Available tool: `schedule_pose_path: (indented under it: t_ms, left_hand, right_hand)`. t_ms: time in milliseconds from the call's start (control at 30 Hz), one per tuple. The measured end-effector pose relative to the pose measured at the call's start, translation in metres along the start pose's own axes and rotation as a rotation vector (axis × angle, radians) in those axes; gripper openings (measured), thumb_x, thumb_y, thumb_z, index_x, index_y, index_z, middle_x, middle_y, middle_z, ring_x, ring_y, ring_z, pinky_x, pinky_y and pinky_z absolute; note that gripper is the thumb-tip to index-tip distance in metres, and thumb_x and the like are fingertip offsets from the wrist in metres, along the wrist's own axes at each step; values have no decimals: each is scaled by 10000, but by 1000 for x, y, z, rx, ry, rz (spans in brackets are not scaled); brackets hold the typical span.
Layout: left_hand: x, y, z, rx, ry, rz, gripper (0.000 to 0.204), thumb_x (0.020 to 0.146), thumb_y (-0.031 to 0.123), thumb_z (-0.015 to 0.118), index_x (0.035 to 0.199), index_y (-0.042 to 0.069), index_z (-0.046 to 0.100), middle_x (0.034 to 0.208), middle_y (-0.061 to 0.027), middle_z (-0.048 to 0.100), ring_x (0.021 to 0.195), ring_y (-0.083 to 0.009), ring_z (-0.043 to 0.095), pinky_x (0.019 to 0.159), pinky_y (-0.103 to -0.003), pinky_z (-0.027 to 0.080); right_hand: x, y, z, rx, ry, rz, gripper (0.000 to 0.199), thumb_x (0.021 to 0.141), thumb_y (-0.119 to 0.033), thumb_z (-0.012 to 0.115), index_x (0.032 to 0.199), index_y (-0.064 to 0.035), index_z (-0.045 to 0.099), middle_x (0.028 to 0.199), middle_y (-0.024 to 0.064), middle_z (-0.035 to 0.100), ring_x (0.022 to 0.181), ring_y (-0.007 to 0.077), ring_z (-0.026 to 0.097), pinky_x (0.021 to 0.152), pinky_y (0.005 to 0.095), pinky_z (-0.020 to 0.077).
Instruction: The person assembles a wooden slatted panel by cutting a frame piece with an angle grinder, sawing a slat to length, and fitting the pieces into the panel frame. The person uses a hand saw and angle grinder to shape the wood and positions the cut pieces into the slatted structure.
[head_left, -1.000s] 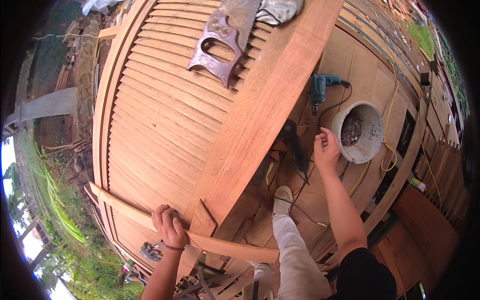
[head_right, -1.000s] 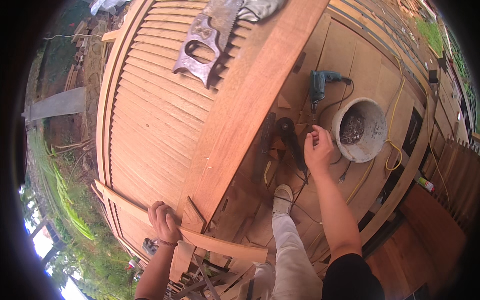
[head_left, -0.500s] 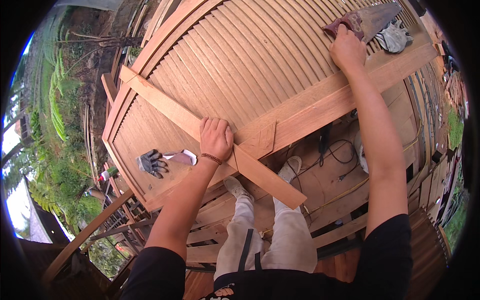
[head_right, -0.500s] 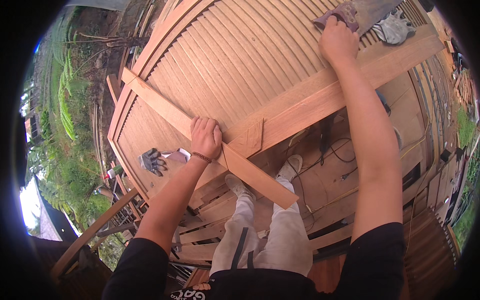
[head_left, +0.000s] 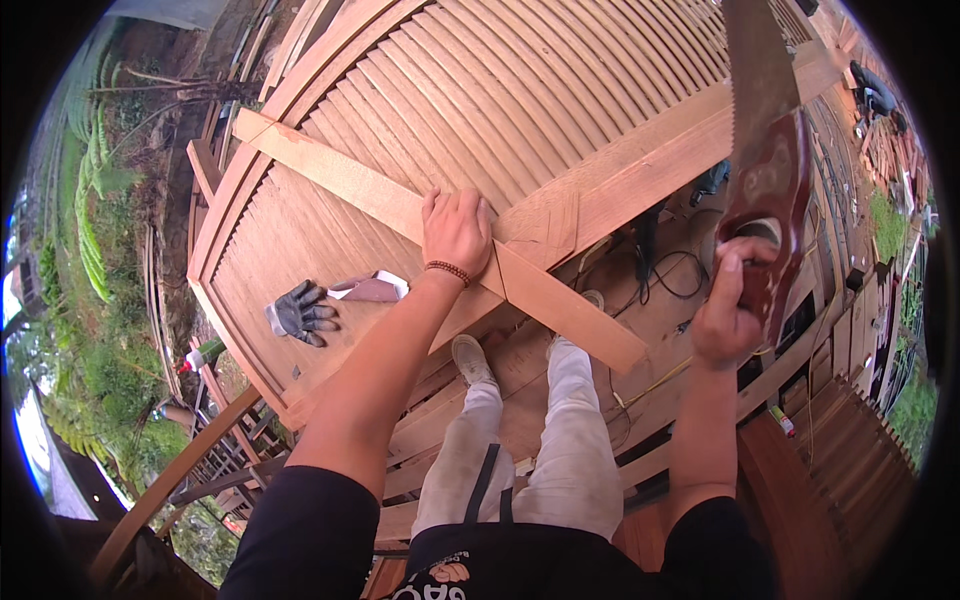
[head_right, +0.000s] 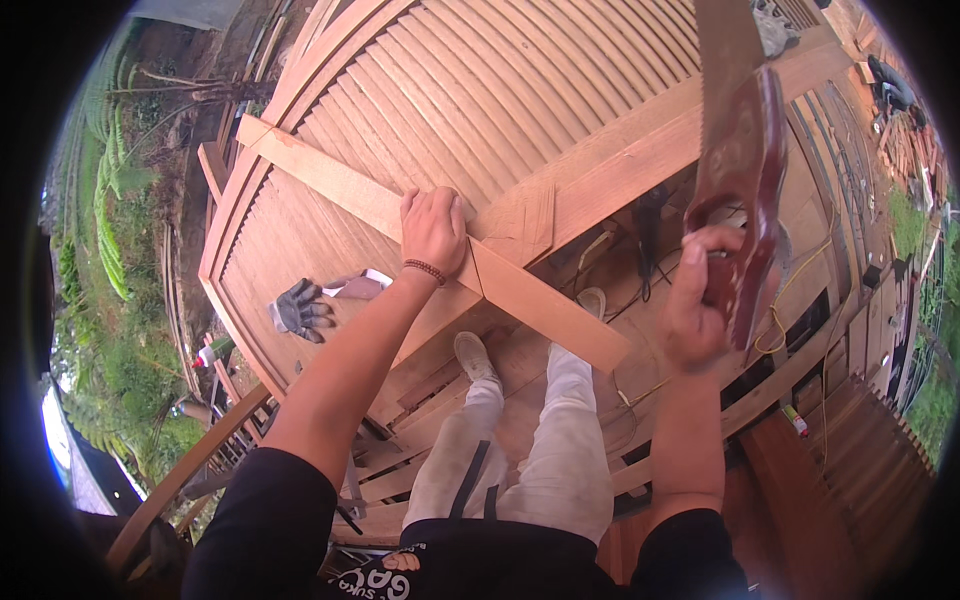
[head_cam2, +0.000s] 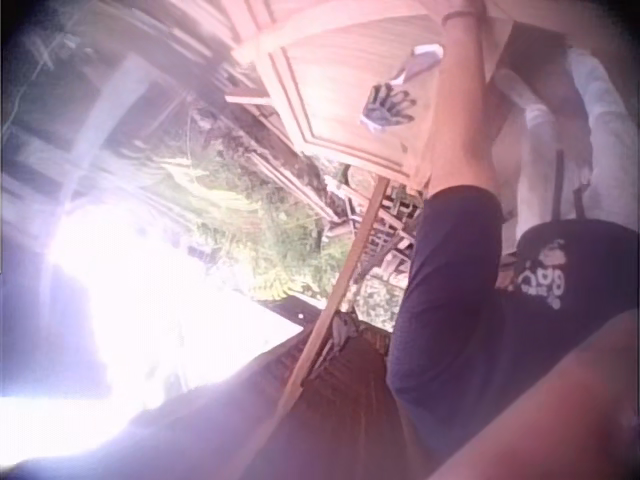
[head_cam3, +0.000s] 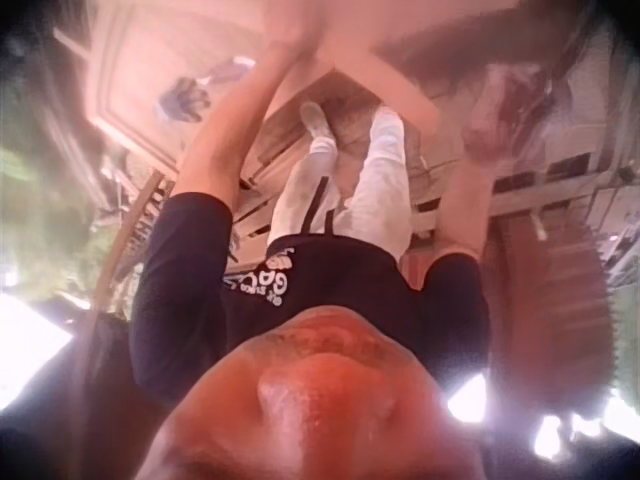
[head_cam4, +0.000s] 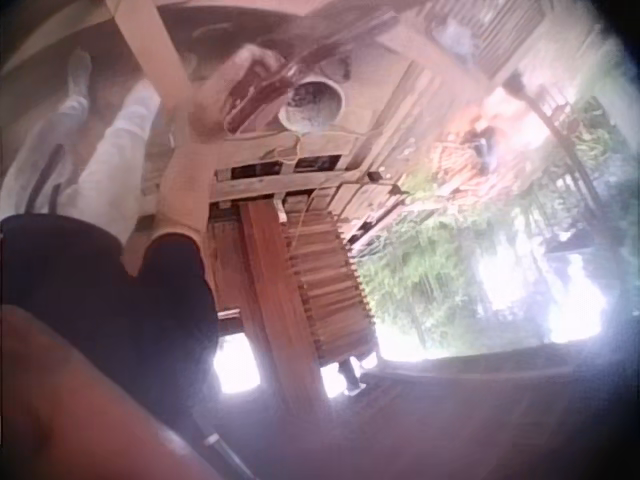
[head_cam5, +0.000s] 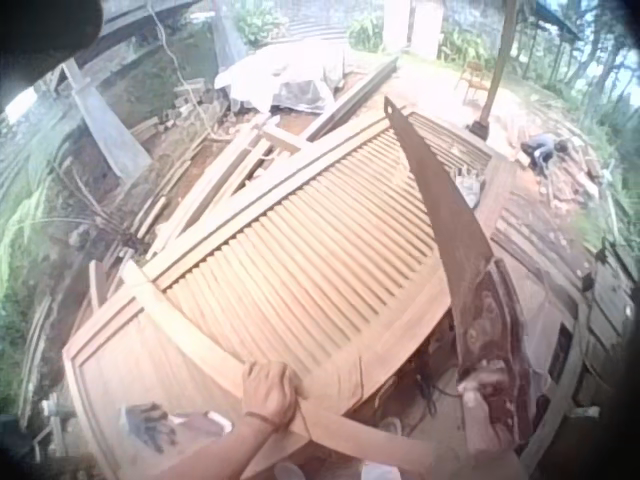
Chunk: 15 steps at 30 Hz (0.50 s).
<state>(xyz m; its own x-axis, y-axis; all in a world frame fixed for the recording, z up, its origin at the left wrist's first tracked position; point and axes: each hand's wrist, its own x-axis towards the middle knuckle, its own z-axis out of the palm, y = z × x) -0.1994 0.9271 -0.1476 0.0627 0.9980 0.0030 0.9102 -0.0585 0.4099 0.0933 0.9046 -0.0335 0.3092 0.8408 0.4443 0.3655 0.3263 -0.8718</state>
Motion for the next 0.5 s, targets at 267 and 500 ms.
schedule_pose_path:
  t_ms: [267, 500]
  left_hand:
    - [13, -24, -2, -57, 39, 102, 259, 951, 257, 488, 925, 35, 619, 929, -163, 649, 991, -332, 591, 1093, -500, 293]
    - [4, -26, -9, 196, -23, 118, 411, 926, 287, 390, 828, 62, 720, 964, -115, 697, 1051, -280, 585, 1107, -445, 276]
  right_hand:
    - [-186, -117, -6, -42, -64, 564, 96, 885, -103, 670, 872, -25, 614, 705, -4, 561, 638, 94, 513, 592, 244, 401]
    - [-273, -119, 13, 37, -147, 651, 81, 875, -72, 676, 856, -13, 625, 689, 7, 577, 623, 84, 521, 571, 251, 413]
